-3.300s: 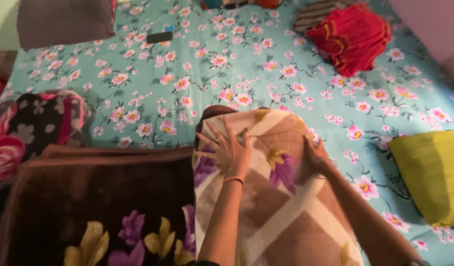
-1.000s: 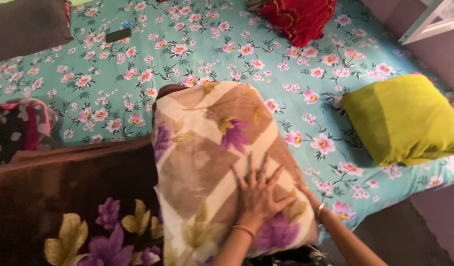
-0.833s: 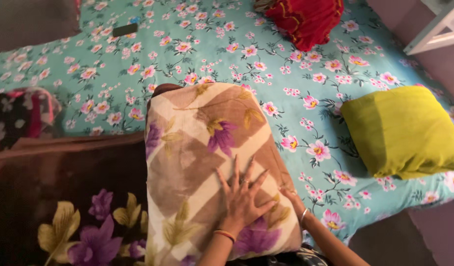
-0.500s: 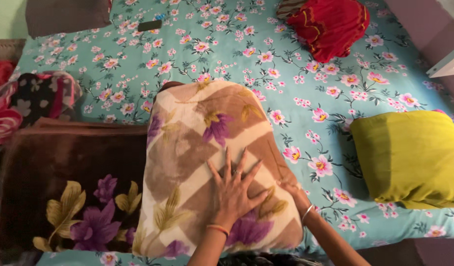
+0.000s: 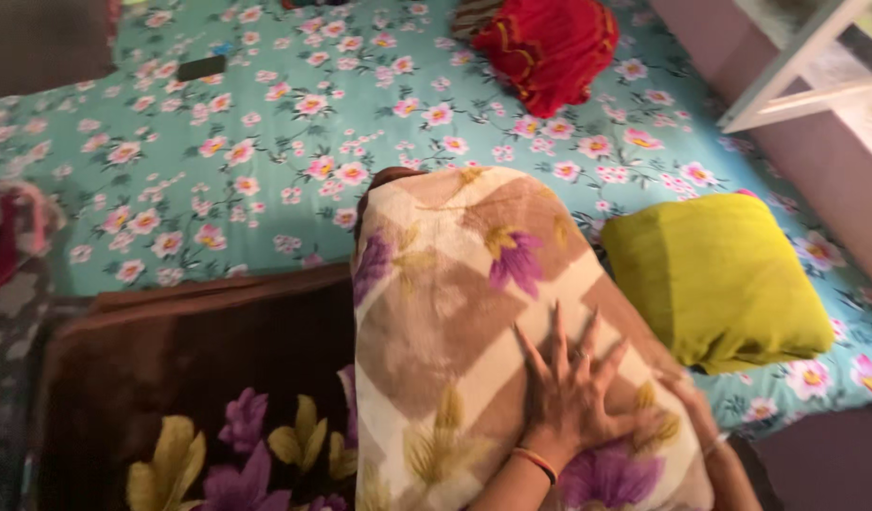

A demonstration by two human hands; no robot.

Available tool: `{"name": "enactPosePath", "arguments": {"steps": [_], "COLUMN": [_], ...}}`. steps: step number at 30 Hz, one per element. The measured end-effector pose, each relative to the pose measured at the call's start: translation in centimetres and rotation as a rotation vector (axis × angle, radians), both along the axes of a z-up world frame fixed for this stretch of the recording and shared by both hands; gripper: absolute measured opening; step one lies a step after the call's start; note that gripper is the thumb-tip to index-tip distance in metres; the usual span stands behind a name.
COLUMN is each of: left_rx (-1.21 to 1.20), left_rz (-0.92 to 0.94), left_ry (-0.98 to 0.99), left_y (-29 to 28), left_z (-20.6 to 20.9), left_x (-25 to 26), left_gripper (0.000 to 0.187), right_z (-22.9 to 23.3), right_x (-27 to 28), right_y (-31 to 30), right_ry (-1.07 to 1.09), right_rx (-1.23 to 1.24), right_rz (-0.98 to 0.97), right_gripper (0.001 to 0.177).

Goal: The person folds a brown floral blanket on a bed, smoothing and aligning edges, then folds a second gray floral blanket. The person uses both hands to fold and press the blankets into compact rectangular shapes.

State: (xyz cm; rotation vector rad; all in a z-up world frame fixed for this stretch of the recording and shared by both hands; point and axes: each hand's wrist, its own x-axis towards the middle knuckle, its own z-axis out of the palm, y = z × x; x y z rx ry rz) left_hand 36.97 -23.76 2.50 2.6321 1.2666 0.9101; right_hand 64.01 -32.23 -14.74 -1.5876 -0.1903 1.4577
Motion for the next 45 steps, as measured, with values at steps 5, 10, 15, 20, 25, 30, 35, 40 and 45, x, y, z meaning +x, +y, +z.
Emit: {"name": "enactPosePath", "arguments": {"steps": [5,10,15,20,25,30,35,40,45], "left_rx": [-0.012,-0.091,-0.010,-0.136,-0.204,-0.214,-0.225,-0.226,-0.299], "left_rz": [-0.110,-0.088,0.098,0.460,0.440,0.450,0.442,0.431,0.411], "left_ry": [0.051,0.063,0.079,0.052,0.151,0.132,0.101,0.047,-0.029], "left_y": [-4.1,-3.5,-1.5,3.6,2.9,2.5,3.3,3.4,3.7], "left_z": [-2.4,-3.0,-1.3,-0.4,0.8,1.1,0.1,-1.0,-1.7], "left_x": [-0.3,0.1,-1.6,-7.0,-8.5,-9.7,-11.7,-13.2,-15.8], "left_gripper": [0.089,0.087,0.079,0.084,0.096,0.102,0.103,0.100,0.099], "right_z": [-1.9,-2.2,-2.2,-2.1,-1.4,-0.5,-0.2,0.0,0.4], "right_x": [-0.5,-0.3,0.0,0.7,1.3,0.4,-0.2,-0.1,-0.9], "right_y": [-3.7,-1.3,2.4,3.6,4.7,4.9,5.3,4.9,4.5], "right_ry": [0.186,0.127,0.127,0.019,-0.072,-0.010,-0.073,-0.038,0.013], "right_rx": [-0.095,-0.032,-0.139,-0.077,-0.189,-0.030,-0.009,-0.066,-0.066], "right_rz": [0.001,0.049,0.030,0.056,0.053,0.081,0.057,0.087,0.127], "right_gripper": [0.057,0.065,0.073,0.073,0.073,0.068,0.066,0.065,0.064]}}
